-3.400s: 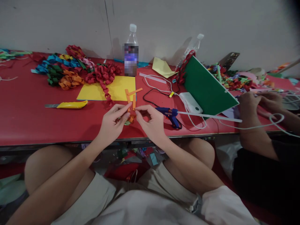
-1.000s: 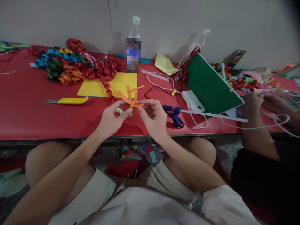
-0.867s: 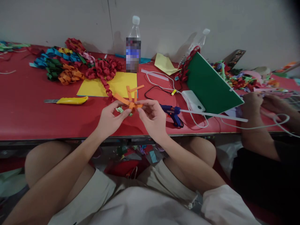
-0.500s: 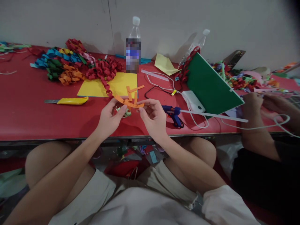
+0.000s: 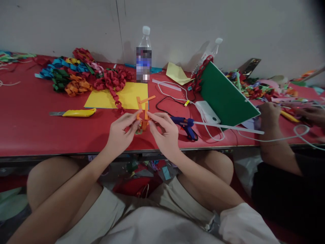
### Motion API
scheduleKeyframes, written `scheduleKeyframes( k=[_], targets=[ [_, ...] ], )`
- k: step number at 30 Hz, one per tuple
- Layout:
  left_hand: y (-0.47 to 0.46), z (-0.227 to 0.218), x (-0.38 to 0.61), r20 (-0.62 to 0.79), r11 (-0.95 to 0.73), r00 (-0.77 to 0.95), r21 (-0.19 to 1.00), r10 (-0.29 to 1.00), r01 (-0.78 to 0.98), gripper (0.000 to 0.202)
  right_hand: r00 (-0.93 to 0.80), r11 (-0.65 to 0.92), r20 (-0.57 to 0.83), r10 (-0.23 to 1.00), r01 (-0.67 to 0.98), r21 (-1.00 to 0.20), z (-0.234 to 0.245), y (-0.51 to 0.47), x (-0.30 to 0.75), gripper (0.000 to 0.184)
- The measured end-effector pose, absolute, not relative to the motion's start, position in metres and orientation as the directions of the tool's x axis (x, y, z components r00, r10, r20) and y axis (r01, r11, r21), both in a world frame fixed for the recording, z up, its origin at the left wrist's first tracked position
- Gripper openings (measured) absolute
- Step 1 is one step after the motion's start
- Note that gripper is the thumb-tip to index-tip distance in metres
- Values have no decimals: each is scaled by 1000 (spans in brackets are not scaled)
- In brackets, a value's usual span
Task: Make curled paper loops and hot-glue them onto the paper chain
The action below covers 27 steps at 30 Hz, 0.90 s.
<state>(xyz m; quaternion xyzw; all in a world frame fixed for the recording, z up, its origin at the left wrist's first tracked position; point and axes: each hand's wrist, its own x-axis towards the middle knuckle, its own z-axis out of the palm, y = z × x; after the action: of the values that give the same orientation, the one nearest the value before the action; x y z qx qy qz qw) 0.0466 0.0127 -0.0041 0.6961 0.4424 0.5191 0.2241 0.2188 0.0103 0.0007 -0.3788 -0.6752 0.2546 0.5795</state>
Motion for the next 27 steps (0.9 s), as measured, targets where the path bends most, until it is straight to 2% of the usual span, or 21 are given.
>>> scheduleKeyframes(
  k=[2,6,12,20,24,27],
  targets=[
    [10,-4,50,548,-541,95,755,831,371,29,-14,591,603,798,218,-777,0,10,218,25],
    [8,-10,55,534,-507,-19,813,846,286,28,-14,621,639,769,255,-741,1,9,216,11],
    [5,-10,59,423,-393,-129,896,897,205,37,-69,673,694,716,333,-661,2,8,217,14],
    [5,-8,58,390,-367,-168,918,905,150,42,-102,699,718,688,360,-619,-1,10,218,14],
    [8,-9,57,345,-335,-205,939,916,82,42,-137,719,748,649,432,-544,15,0,221,19],
    [12,-11,55,319,-325,-225,946,921,12,39,-239,736,732,638,470,-488,33,-20,231,19]
  ],
)
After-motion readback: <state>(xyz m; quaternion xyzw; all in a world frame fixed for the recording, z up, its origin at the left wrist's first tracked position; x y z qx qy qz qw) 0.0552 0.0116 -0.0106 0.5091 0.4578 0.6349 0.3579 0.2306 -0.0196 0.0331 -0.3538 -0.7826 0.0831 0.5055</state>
